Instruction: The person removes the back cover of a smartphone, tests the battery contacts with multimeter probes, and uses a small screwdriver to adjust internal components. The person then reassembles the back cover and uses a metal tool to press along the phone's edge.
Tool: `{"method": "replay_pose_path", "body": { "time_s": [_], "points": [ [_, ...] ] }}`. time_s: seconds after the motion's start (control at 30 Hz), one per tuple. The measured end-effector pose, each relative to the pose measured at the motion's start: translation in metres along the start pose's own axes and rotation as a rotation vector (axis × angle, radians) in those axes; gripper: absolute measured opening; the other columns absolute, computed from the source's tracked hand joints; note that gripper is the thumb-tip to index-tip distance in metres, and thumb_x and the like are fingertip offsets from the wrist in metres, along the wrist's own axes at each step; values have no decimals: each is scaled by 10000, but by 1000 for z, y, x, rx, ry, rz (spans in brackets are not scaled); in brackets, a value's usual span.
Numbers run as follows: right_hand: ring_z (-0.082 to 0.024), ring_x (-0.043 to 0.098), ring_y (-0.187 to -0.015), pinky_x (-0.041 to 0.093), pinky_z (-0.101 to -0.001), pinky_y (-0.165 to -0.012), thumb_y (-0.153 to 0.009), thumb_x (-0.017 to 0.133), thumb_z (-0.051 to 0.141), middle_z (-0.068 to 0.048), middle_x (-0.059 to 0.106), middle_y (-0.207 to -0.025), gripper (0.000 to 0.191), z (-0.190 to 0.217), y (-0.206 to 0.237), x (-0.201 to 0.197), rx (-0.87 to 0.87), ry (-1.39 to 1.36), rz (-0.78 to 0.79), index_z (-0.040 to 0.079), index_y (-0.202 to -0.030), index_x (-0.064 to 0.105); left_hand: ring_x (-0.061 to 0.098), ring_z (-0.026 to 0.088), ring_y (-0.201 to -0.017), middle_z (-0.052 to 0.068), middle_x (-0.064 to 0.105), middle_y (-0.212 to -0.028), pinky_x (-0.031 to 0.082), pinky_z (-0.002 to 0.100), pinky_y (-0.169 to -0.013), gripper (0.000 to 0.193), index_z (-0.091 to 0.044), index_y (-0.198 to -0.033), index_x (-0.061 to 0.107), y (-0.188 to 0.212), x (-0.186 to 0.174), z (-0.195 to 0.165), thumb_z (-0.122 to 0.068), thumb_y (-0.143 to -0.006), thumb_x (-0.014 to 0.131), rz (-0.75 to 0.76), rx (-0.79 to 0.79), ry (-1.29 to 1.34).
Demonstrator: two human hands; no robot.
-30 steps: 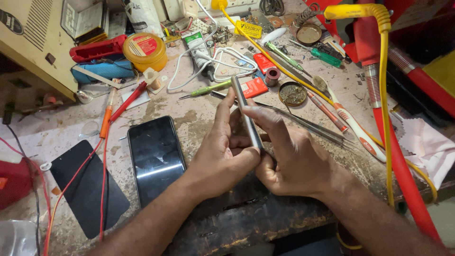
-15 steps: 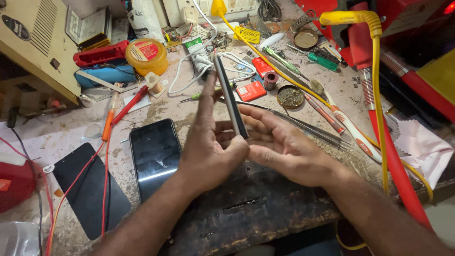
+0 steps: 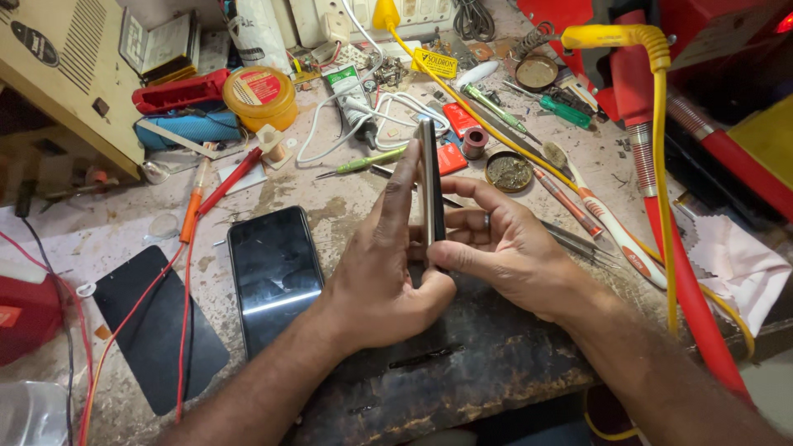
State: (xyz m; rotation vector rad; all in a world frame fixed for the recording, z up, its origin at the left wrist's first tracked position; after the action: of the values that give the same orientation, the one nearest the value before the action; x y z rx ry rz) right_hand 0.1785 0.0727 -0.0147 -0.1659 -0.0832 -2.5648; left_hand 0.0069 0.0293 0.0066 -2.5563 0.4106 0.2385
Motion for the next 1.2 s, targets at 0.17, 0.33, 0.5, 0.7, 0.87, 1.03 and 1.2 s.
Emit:
{"method": "replay_pose_path", "body": {
  "time_s": [0.17,0.33,0.5,0.7,0.87,1.03,1.2],
  "points": [
    [-161,711,-1027,597,-301,-902,-882,736,33,-115,711,-1163,622,0,-2,-2,7,-74,-1,35,-1451,484,731,190,-1090,205,583,-1438,630,300,-852,1087,-114,-1680,-42,-2,1,-2,22,-800,580,10,-135,66],
    [-88,684,-867,584,-222,-765,-847,778,51,-76,708,-1079,682,2,-3,-4,-24,70,-57,22,-1472,507,736,195,-1068,201,724,-1278,595,324,-907,898,-86,-1670,203,-10,-17,1,-93,-919,695,-112,-228,-140],
    [-32,626,-787,522,-165,-650,-805,824,91,-11,674,-962,789,3,1,3,22,202,-53,23,-1517,489,676,188,-1269,147,675,-1403,605,336,-977,616,-44,-1545,475,-23,-31,17,-120,-959,650,-284,-161,-1],
    [-32,641,-778,534,-155,-662,-792,834,114,6,680,-942,765,5,2,6,-15,218,-55,8,-1486,528,691,187,-1285,120,727,-1348,593,331,-993,558,-31,-1461,575,-30,-35,33,-130,-920,671,-320,-228,25],
    [-35,654,-766,546,-161,-656,-792,835,127,2,684,-919,752,3,1,5,12,258,-77,25,-1477,541,700,168,-1223,125,732,-1301,619,302,-909,571,-8,-1415,577,-32,-32,33,-129,-869,696,-340,-239,-15],
    [-39,662,-746,550,-164,-639,-781,839,129,-1,704,-895,741,4,0,9,8,252,-72,25,-1457,553,779,134,-1023,119,797,-1130,637,260,-820,457,11,-1306,671,-36,-32,29,-134,-873,682,-444,-254,-120],
    [-29,636,-721,532,-156,-610,-783,837,130,2,683,-877,734,5,2,13,34,277,-90,37,-1459,566,794,97,-781,104,815,-887,618,247,-691,365,-3,-1193,731,-37,-29,24,-171,-874,678,-504,-255,-285]
  ]
}}
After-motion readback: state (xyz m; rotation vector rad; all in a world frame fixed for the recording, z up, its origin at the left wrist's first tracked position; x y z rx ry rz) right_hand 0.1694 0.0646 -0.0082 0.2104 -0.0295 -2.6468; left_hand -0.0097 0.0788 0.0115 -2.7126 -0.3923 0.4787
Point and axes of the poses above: each hand's wrist, its own y-axis away from the middle knuckle, its own x-axis out of the palm, z = x × y, the point moved 3 cm from there along -y, towards the middle knuckle
